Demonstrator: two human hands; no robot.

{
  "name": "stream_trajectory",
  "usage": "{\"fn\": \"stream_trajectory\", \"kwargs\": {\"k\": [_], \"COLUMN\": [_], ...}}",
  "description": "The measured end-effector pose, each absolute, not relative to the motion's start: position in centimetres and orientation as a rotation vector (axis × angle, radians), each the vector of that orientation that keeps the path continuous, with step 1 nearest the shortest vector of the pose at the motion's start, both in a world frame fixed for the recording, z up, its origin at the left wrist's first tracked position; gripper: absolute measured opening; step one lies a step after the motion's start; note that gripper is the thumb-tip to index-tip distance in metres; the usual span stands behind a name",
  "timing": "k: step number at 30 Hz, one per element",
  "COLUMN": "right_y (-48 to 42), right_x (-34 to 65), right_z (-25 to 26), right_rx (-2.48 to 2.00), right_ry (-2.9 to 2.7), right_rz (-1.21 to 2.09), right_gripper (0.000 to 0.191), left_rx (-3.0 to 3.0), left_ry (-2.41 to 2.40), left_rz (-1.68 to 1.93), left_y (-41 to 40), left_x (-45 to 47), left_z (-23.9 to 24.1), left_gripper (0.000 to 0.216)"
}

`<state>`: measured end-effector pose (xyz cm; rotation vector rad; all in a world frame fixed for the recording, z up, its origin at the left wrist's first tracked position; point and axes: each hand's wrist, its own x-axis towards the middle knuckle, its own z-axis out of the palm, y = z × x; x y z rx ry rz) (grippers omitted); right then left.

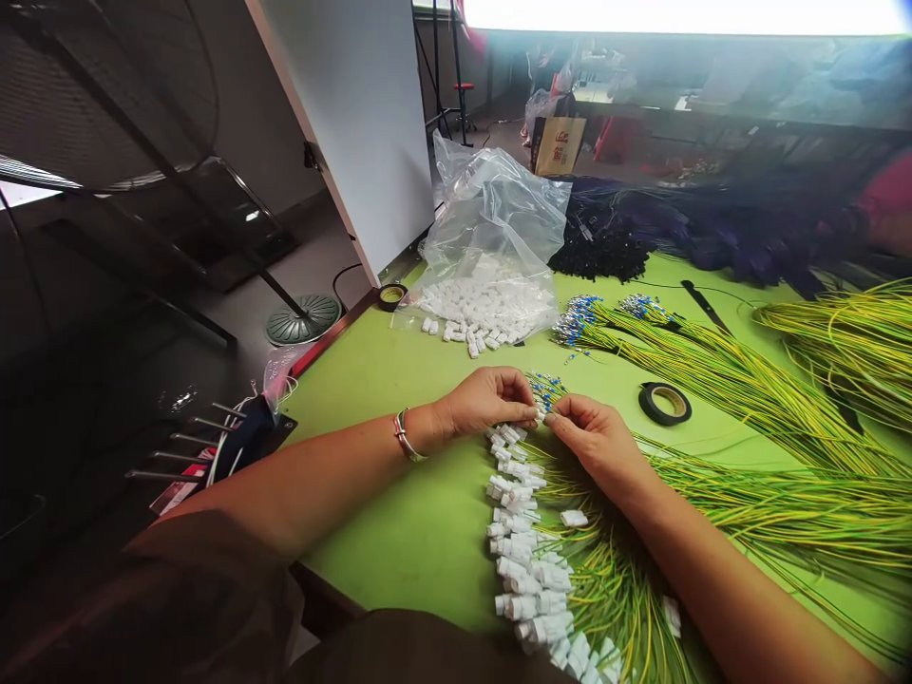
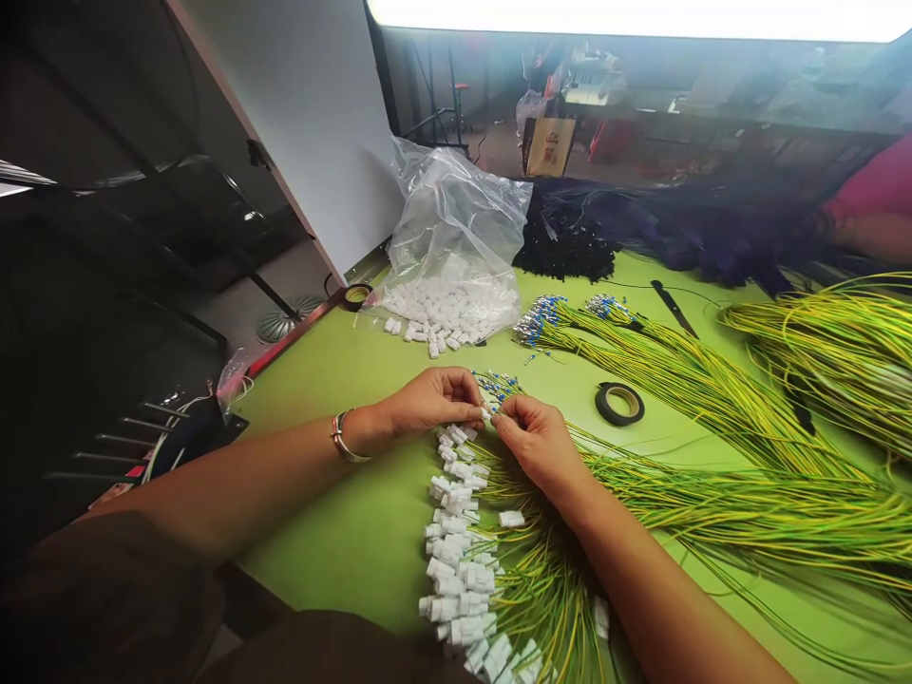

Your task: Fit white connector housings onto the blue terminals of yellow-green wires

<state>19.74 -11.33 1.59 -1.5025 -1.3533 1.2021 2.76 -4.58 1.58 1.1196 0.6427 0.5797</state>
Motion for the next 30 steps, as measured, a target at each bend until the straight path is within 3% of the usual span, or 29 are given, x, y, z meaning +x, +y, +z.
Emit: {"fn": "stream_trajectory", "kwargs": {"k": [6,10,13,17,19,24,30], "right_y": [-11.4,-11.3,-11.4,-11.6,-11.6,-11.6,-11.5], "right_x": [19.7,20.1,20.2,20.1,20.0,19.5,19.5], "right_z": [2.1,2.1,1.7,1.5,1.6,2.0,2.1], "right_rx": [-1.513,-1.485,-1.463,-1.443,-1.432,-1.487,-1.515], "right_ry": [-1.278,-1.168,-1.113,-1.111,-1.133,-1.219,-1.232], "right_rz": [1.118,1.069,1.157,1.197,1.198,1.151,1.107], "right_gripper": [0.028,0.028,0.031,0.031,0.03,0.028,0.026], "left_rx": [1.292,1.681,1.869,2.14,2.196,2.356,2.503], "left_ry": [0.633,0.386,0.29,1.036,1.432,1.671,1.589], "left_rz": [0.575,0.236,0.116,0.68,0.797,0.558,0.471], "left_y": [-4.6,-5.7,-5.7,-2.6,-0.5,1.7,0.9], "left_x": [2.7,2.2,1.9,0.7,-0.2,-1.3,-1.2], "left_z": [1.3,2.4,3.4,3.9,3.5,1.8,1.5], "left_gripper": [0.029,0.008,0.015,0.025,0.021,0.028,0.015]}}
